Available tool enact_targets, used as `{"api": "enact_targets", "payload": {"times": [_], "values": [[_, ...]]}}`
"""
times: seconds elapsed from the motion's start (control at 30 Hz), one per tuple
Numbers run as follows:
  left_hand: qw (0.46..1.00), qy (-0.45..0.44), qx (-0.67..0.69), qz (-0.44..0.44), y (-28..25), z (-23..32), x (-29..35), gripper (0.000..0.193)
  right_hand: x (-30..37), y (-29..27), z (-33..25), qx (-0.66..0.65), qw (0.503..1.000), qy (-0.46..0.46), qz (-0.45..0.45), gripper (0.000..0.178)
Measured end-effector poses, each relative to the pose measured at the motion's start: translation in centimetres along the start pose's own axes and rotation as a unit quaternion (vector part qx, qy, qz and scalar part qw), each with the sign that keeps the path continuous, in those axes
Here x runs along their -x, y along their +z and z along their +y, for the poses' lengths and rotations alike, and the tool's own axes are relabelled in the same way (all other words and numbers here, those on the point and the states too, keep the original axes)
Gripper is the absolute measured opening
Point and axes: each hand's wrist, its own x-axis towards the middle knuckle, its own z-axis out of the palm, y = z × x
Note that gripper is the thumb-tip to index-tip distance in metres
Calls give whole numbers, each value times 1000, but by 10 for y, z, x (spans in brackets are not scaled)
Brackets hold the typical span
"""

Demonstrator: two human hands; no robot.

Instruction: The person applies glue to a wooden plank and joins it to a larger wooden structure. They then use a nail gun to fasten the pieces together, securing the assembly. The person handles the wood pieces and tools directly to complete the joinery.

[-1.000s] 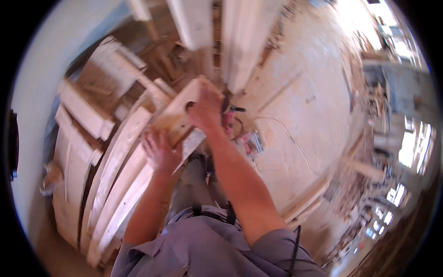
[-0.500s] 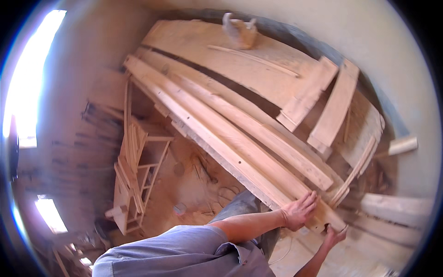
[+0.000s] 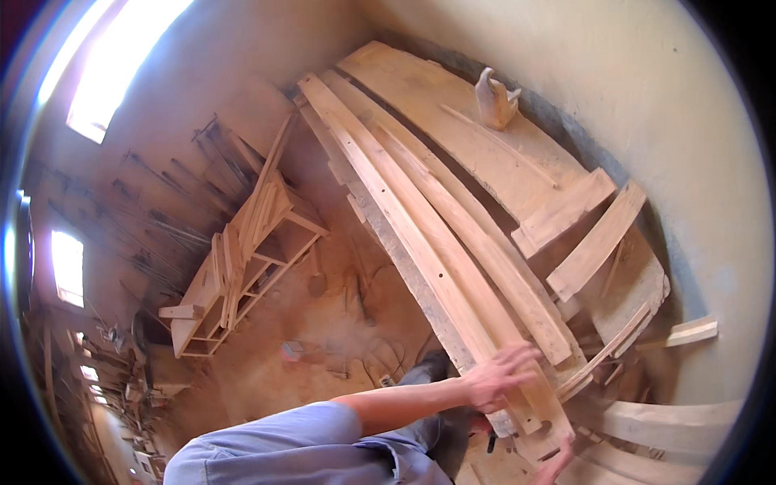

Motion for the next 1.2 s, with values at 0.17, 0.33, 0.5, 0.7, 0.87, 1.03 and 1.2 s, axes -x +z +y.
{"api": "enact_targets", "payload": {"times": [0.17,0.33,0.5,0.7,0.87,1.03,1.2], "values": [[764,-427,113,471,-18,-27,78,62,61,-16,-14,67,996,-54,34,67],[413,-417,654,478,-57,17,58,60,135,-62,-79,110,984,-137,-25,54],[422,-246,708,509,-153,94,6,66,222,-55,-129,103,961,-232,-111,51],[522,-145,689,481,-241,169,20,72,340,28,-174,3,895,-339,-290,52],[573,-165,594,540,-274,199,54,59,387,65,-181,-42,857,-332,-393,53],[648,-124,513,550,-290,195,61,46,415,73,-183,-71,841,-348,-409,55],[672,-125,426,593,-298,193,72,38,426,75,-183,-83,832,-351,-422,56]]}}
